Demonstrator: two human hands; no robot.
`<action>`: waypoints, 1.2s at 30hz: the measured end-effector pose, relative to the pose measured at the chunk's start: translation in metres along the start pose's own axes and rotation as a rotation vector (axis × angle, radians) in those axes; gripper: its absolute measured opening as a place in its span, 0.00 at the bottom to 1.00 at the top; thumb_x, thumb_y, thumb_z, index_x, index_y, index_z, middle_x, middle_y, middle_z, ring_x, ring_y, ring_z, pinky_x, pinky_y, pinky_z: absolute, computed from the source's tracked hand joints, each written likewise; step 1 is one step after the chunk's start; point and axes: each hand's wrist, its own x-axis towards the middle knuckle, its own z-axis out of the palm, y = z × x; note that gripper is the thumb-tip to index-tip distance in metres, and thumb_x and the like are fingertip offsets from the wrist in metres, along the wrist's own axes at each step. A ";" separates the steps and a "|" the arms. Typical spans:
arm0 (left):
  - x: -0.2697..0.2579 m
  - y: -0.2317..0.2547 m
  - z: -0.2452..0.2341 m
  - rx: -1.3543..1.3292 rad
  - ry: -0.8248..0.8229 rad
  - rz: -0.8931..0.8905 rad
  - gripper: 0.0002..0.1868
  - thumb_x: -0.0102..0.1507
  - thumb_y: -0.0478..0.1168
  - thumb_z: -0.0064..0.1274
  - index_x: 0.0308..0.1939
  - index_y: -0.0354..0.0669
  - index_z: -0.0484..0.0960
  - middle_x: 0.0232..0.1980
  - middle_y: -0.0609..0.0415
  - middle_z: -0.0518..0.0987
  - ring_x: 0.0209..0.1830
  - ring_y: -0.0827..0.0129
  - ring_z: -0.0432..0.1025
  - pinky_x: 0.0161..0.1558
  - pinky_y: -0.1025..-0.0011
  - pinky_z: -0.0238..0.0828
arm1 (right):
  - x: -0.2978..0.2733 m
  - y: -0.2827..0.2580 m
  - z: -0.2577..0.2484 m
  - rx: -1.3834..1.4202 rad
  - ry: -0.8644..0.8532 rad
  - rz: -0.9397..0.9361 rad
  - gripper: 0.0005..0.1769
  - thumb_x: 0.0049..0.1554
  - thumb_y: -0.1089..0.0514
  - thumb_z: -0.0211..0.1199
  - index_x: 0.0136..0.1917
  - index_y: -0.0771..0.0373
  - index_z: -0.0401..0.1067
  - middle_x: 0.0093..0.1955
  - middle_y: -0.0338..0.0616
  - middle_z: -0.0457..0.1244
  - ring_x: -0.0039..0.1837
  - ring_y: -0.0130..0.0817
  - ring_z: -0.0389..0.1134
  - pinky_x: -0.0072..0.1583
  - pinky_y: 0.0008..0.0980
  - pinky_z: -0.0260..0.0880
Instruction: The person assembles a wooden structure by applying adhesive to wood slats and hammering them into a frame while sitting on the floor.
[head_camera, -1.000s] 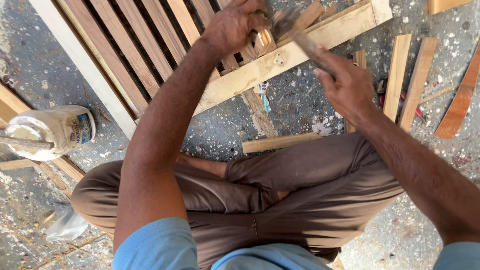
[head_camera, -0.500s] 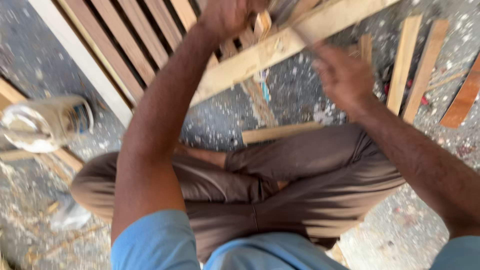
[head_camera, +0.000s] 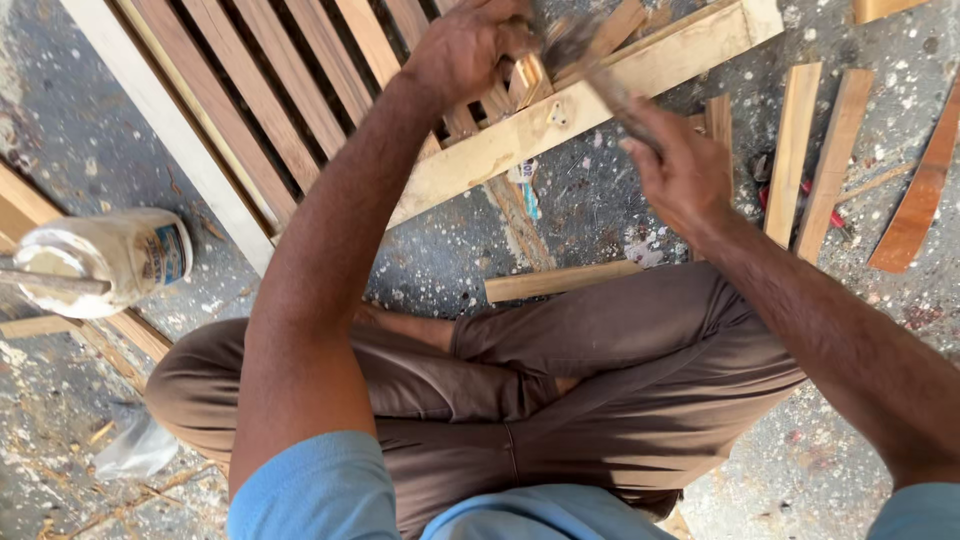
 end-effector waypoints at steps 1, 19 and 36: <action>-0.005 -0.003 0.006 -0.032 -0.200 -0.149 0.19 0.59 0.34 0.60 0.53 0.57 0.84 0.51 0.59 0.81 0.42 0.70 0.78 0.39 0.77 0.81 | -0.008 0.001 0.005 0.043 0.046 0.037 0.22 0.72 0.55 0.63 0.76 0.57 0.65 0.58 0.55 0.72 0.40 0.37 0.73 0.35 0.34 0.74; 0.009 0.000 -0.008 -0.086 -0.252 -0.148 0.14 0.58 0.29 0.64 0.44 0.53 0.87 0.58 0.63 0.80 0.57 0.69 0.75 0.51 0.77 0.78 | -0.001 -0.008 -0.007 -0.012 -0.062 -0.092 0.26 0.68 0.59 0.60 0.77 0.59 0.62 0.51 0.55 0.69 0.46 0.43 0.73 0.45 0.43 0.77; 0.010 0.000 -0.007 -0.021 -0.465 -0.250 0.20 0.63 0.30 0.62 0.57 0.55 0.87 0.60 0.56 0.78 0.54 0.60 0.76 0.52 0.66 0.79 | -0.004 0.001 0.001 -0.136 -0.111 -0.046 0.26 0.68 0.56 0.60 0.77 0.61 0.65 0.60 0.57 0.69 0.54 0.48 0.73 0.56 0.49 0.75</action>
